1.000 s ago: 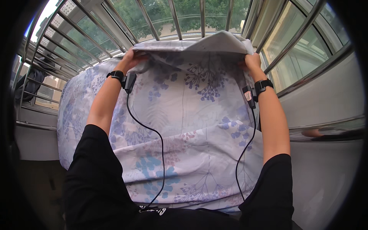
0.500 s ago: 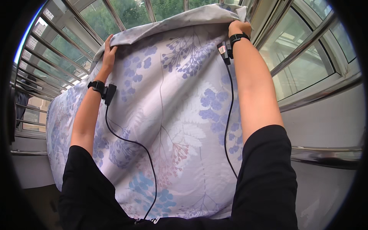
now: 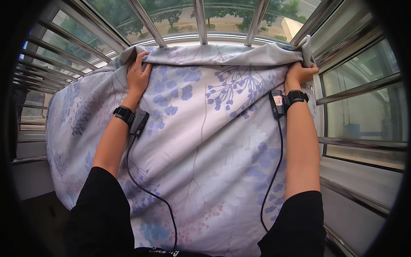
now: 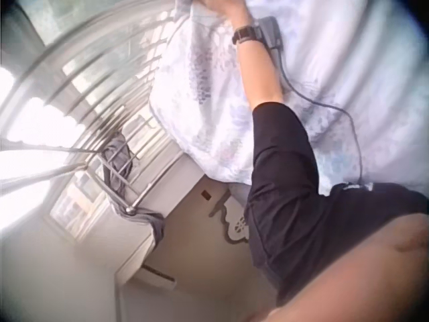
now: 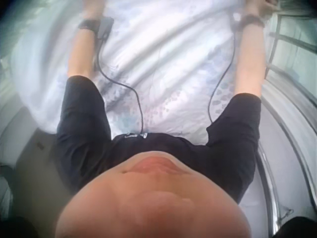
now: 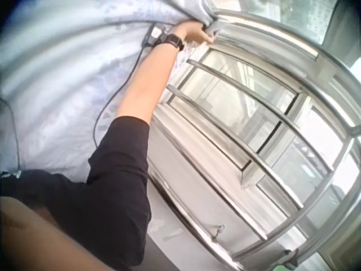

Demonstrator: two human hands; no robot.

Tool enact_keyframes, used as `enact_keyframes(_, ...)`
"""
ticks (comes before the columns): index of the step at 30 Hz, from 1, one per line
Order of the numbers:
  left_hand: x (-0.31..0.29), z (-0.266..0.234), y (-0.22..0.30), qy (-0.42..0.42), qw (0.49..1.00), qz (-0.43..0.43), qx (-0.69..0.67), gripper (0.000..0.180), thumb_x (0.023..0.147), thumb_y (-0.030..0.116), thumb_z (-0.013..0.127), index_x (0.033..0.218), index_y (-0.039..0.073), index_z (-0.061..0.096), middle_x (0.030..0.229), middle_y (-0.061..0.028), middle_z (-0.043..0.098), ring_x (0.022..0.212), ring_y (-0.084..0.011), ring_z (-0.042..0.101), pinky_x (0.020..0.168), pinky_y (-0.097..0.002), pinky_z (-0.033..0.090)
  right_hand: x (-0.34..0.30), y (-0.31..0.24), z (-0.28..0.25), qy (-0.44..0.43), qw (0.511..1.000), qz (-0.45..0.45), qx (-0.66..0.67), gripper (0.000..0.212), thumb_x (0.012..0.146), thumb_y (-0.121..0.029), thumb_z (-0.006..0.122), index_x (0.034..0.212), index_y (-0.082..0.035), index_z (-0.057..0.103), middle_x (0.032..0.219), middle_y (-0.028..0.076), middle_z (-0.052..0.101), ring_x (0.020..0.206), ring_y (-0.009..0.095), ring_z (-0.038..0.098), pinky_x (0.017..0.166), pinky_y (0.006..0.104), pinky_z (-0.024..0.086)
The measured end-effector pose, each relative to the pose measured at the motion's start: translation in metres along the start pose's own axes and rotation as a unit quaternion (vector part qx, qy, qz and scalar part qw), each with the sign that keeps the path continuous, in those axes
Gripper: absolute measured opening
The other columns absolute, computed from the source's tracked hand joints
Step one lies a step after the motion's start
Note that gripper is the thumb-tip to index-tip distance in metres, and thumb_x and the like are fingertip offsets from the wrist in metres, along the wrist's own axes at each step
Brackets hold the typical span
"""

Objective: The person wipes a window ledge with a cloth and then pulls a mattress cover over the ledge area.

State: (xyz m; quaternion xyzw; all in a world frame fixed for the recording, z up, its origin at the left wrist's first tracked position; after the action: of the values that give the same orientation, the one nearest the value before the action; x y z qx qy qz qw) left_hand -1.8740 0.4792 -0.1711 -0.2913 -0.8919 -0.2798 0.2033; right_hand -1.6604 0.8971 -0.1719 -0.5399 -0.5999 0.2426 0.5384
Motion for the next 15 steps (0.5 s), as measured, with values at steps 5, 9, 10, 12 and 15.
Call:
enact_keyframes(5,0.0,0.02,0.019,-0.007,1.0,-0.005,-0.002,0.062,0.076,0.03,0.051,0.129,0.021,0.022,0.101,-0.0167,0.055,0.092,-0.0309,0.051,0.086,-0.0369,0.034,0.048,0.043,-0.014,-0.237,0.897,0.137,0.348,0.049,0.071,-0.01,0.062,0.109,0.0,0.032,0.105,0.012,0.048,0.09,0.02,0.051,0.078,0.0315,0.042)
enact_keyframes(9,-0.007,0.0,-0.015,0.015,1.0,0.004,0.019,0.067,0.075,0.031,0.049,0.132,0.018,0.016,0.1,-0.0167,0.054,0.094,-0.0304,0.05,0.087,-0.0368,0.034,-0.109,-0.053,-0.174,-0.624,0.779,0.053,0.023,0.083,0.078,-0.043,0.052,0.134,-0.004,0.004,0.139,0.017,0.009,0.129,0.025,0.005,0.102,0.0319,0.007)
enact_keyframes(10,-0.002,0.002,-0.01,0.003,1.0,0.011,0.029,0.067,0.075,0.031,0.049,0.132,0.017,0.016,0.101,-0.0164,0.054,0.094,-0.0301,0.05,0.087,-0.0365,0.034,-0.135,-0.035,-0.216,-0.679,0.717,-0.067,-0.139,0.089,0.073,-0.046,0.057,0.134,-0.005,0.007,0.139,0.017,0.007,0.129,0.029,0.002,0.102,0.0406,0.004)
enact_keyframes(12,0.006,0.011,0.0,-0.037,0.999,0.018,0.035,0.066,0.076,0.031,0.048,0.133,0.015,0.018,0.103,-0.0148,0.054,0.095,-0.0291,0.049,0.088,-0.0363,0.033,-0.21,-0.053,-0.308,-0.647,0.671,-0.184,-0.311,0.109,0.056,-0.053,0.067,0.134,-0.006,0.006,0.137,0.023,0.004,0.128,0.037,0.002,0.096,0.0568,0.002)
enact_keyframes(15,0.016,0.011,-0.002,-0.056,0.997,0.018,0.05,0.065,0.079,0.035,0.044,0.134,0.014,0.014,0.113,-0.0171,0.049,0.101,-0.0318,0.047,0.092,-0.0365,0.029,-0.264,-0.033,-0.369,-0.566,0.742,-0.18,-0.313,0.118,0.047,-0.05,0.074,0.134,-0.007,0.006,0.138,0.021,0.003,0.128,0.035,0.003,0.097,0.0556,0.002)
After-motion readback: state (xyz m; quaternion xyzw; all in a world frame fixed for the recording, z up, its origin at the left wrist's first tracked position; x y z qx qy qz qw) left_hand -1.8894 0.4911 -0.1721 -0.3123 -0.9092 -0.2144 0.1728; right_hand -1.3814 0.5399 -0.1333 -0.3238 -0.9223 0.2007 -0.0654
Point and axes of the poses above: each hand's wrist, its own x-axis towards the middle knuckle, its own z-axis out of the palm, y = z × x, the point moved 2 cm from there along x, towards the middle knuckle
